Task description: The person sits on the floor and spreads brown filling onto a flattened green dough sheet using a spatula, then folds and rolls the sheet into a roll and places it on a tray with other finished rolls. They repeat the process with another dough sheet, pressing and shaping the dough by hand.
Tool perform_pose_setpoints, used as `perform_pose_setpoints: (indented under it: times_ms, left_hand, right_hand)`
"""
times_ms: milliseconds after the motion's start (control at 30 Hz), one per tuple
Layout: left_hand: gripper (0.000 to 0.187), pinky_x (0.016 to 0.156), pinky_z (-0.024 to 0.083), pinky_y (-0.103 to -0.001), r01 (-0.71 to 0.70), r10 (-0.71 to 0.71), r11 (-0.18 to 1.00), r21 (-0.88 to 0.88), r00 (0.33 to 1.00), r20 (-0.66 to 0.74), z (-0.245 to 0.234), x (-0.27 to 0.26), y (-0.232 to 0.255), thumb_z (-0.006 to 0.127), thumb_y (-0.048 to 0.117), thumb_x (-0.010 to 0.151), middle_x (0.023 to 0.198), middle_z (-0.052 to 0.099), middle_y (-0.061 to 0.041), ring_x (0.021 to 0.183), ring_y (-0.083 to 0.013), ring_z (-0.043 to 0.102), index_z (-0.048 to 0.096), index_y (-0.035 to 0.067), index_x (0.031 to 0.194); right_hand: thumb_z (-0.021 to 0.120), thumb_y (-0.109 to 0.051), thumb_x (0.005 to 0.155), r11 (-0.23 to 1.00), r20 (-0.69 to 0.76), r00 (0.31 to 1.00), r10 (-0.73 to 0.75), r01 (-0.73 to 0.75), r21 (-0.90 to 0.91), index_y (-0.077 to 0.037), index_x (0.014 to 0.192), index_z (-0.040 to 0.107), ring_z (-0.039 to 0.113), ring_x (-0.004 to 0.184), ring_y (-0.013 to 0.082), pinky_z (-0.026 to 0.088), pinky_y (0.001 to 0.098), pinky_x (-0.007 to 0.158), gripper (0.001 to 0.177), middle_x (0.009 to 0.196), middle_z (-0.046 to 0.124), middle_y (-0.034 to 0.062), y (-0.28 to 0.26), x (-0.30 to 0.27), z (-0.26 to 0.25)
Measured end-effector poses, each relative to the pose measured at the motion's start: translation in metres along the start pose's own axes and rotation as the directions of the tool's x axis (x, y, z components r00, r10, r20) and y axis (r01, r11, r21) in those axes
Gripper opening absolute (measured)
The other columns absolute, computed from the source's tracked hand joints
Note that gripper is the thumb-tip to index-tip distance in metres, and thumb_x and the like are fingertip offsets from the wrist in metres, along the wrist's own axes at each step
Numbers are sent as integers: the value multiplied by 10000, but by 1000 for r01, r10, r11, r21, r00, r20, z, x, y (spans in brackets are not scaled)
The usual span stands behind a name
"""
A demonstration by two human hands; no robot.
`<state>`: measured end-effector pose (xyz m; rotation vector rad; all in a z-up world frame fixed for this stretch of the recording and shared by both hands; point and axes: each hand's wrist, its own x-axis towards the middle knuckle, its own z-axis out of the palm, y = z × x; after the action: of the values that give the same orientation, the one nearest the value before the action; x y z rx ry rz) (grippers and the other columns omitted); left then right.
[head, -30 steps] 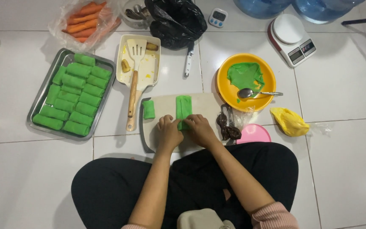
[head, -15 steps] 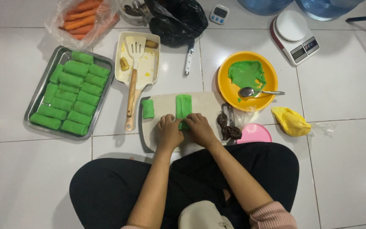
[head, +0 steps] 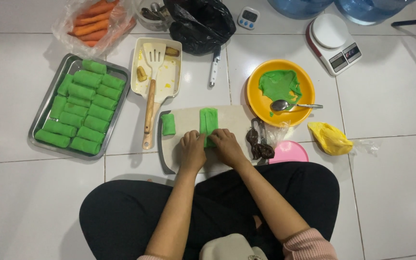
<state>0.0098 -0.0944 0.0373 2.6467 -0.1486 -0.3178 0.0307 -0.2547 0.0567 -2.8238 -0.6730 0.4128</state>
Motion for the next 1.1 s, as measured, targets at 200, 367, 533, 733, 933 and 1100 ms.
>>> perform_pose_setpoints:
  times_ms: [200,367,533,733,933,1100]
  left_hand:
    - [466,1045,358,-438,-36,36,999,-1,998,-55,-10,-2,5,710,-64,782,1211,531,-132,1226,-330,466,641,93,1215]
    - [423,1038,351,-433,-31,31,1000,-3,999,-34,-15,-3,8,697,-82,789,1182,529,-116,1214,-316,467,650,79,1177]
    - [404,1036,341,-416,-21,21,1000,-2,999,-24,-14,-1,8,682,-96,800,1166,522,-105,1206,-301,462,660,74,1166]
    - [392,1042,342,-423,-33,33,999,3,998,-44,-11,-2,8,691,-87,807,1166,515,-102,1202,-299,460,659,71,1164]
    - [444,1041,353,-443,-48,49,999,22,998,-37,-11,-1,7,712,-96,790,1144,512,-90,1182,-295,481,642,87,1188]
    - [423,1021,374,-448,-67,68,998,22,997,-48,-18,-2,9,713,-108,781,1133,525,-102,1164,-304,502,661,68,1162]
  right_hand:
    - [737,-215,869,999,-58,998,-12,14,33,-168,1236,672,526,1234,249,495,374,961,375,1221,553,12,1,-1,1]
    - [749,-215,837,999,-132,990,-44,43,-6,-184,1195,694,544,1162,248,511,360,899,363,1142,541,4,7,0,12]
    - [724,-198,851,998,-137,988,-65,63,-19,-193,1203,690,546,1148,252,501,358,897,354,1125,541,9,4,0,5]
    - [732,-182,836,998,-95,994,-47,44,-36,-206,1212,677,545,1174,243,501,370,927,381,1162,555,-6,6,0,7]
    - [707,-229,850,997,-69,996,-48,44,-63,-183,1303,573,551,1228,243,470,391,993,474,1212,577,29,6,0,4]
    - [774,-275,825,999,-120,992,-32,31,-8,-165,1189,612,553,1222,259,496,419,982,413,1205,588,31,7,-3,5]
